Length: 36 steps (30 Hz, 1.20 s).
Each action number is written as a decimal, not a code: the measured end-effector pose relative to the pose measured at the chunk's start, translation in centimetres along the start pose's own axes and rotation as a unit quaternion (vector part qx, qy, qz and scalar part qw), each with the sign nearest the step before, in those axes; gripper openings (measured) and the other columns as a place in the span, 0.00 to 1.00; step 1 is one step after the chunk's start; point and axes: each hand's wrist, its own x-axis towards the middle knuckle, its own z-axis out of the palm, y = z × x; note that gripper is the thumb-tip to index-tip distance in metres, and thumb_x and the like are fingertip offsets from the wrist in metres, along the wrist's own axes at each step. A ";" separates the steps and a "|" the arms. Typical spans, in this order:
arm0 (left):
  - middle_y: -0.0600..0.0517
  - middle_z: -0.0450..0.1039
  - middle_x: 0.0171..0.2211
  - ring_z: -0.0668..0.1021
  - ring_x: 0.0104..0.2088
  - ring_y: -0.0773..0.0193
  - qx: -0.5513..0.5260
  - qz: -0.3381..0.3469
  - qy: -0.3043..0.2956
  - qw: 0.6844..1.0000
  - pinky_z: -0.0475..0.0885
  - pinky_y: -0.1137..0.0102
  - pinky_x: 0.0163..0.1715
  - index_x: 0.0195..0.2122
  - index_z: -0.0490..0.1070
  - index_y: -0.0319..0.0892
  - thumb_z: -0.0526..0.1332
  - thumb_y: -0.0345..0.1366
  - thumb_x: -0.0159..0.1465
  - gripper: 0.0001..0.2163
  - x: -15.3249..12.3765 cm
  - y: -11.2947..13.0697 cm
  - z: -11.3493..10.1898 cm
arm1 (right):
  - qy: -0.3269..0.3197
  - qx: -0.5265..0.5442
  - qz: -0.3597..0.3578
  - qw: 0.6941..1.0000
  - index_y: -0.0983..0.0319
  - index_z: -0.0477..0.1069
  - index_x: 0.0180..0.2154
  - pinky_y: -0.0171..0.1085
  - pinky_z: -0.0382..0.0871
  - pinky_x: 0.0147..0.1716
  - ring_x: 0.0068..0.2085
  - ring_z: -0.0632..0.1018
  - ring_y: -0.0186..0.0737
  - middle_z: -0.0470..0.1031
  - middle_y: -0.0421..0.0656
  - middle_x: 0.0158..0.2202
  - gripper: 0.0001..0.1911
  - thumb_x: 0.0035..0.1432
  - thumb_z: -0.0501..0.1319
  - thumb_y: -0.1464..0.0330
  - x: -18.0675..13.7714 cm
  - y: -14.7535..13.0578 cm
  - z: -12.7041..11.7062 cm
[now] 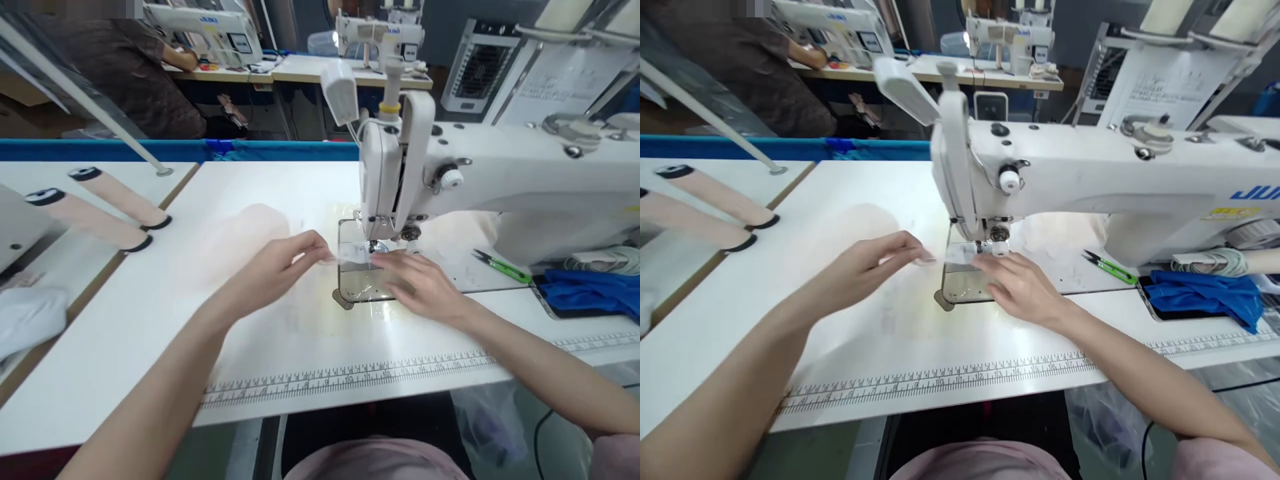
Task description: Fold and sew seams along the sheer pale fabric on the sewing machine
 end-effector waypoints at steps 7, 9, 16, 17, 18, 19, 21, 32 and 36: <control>0.55 0.72 0.27 0.73 0.29 0.68 -0.135 0.012 -0.098 0.986 0.68 0.74 0.30 0.31 0.71 0.43 0.56 0.45 0.66 0.13 -3.1 0.5 -5.1 | -0.246 0.478 0.179 0.824 0.57 0.59 0.61 0.46 0.66 0.53 0.54 0.72 0.45 0.69 0.49 0.57 0.32 0.58 0.61 0.55 5.7 -4.0 0.0; 0.55 0.71 0.26 0.71 0.28 0.69 -0.147 0.003 -0.101 0.984 0.66 0.75 0.28 0.32 0.72 0.43 0.57 0.44 0.65 0.12 -3.5 0.1 -5.6 | -0.245 0.575 0.241 0.743 0.62 0.69 0.51 0.41 0.69 0.45 0.40 0.77 0.39 0.77 0.47 0.40 0.24 0.64 0.51 0.53 8.1 -5.0 1.1; 0.54 0.69 0.26 0.70 0.26 0.69 -0.183 -0.093 -0.079 0.975 0.66 0.75 0.25 0.32 0.74 0.43 0.63 0.46 0.60 0.11 -5.6 -5.0 -8.0 | -0.179 0.595 0.242 0.745 0.62 0.75 0.28 0.31 0.64 0.33 0.29 0.71 0.28 0.72 0.37 0.27 0.07 0.49 0.69 0.65 12.9 -6.5 4.7; 0.54 0.70 0.26 0.71 0.27 0.69 -0.185 -0.106 -0.071 0.974 0.67 0.75 0.26 0.32 0.73 0.43 0.64 0.46 0.58 0.11 -5.9 -6.0 -8.4 | -0.174 0.583 0.240 0.756 0.62 0.75 0.27 0.31 0.64 0.34 0.30 0.71 0.29 0.73 0.37 0.27 0.08 0.48 0.70 0.64 13.3 -6.5 5.0; 0.54 0.71 0.27 0.72 0.29 0.68 -0.187 -0.117 -0.058 0.974 0.69 0.74 0.28 0.31 0.73 0.43 0.65 0.46 0.57 0.11 -6.1 -6.9 -8.7 | -0.165 0.571 0.240 0.768 0.62 0.75 0.27 0.32 0.64 0.34 0.30 0.71 0.29 0.73 0.37 0.26 0.09 0.46 0.70 0.64 13.8 -6.5 5.3; 0.53 0.72 0.28 0.74 0.30 0.66 -0.190 -0.125 -0.038 0.973 0.70 0.73 0.30 0.30 0.72 0.43 0.66 0.46 0.55 0.12 -6.2 -7.9 -9.0 | -0.154 0.559 0.245 0.777 0.62 0.75 0.27 0.32 0.64 0.34 0.29 0.71 0.29 0.73 0.37 0.26 0.10 0.45 0.71 0.63 14.2 -6.4 5.7; 0.52 0.72 0.29 0.75 0.31 0.65 -0.193 -0.134 0.017 0.972 0.71 0.71 0.31 0.30 0.72 0.42 0.65 0.48 0.55 0.13 -5.7 -9.4 -9.6 | -0.125 0.541 0.255 0.792 0.62 0.76 0.28 0.32 0.64 0.32 0.27 0.71 0.29 0.72 0.37 0.24 0.10 0.46 0.69 0.62 15.3 -6.1 6.3; 0.54 0.68 0.23 0.65 0.20 0.70 -0.072 -0.136 0.103 0.983 0.57 0.73 0.19 0.31 0.76 0.41 0.64 0.44 0.52 0.12 3.2 -15.4 -9.7 | 0.022 0.366 0.310 0.877 0.63 0.71 0.28 0.29 0.58 0.19 0.19 0.69 0.29 0.68 0.35 0.20 0.07 0.54 0.59 0.67 20.2 -0.7 11.6; 0.54 0.71 0.26 0.70 0.26 0.65 0.009 -0.147 0.143 0.979 0.59 0.72 0.25 0.37 0.76 0.43 0.60 0.43 0.55 0.13 3.1 -17.0 -7.9 | -0.014 0.279 0.298 0.913 0.62 0.69 0.32 0.30 0.61 0.20 0.19 0.71 0.31 0.69 0.35 0.20 0.04 0.57 0.56 0.69 20.1 0.0 12.2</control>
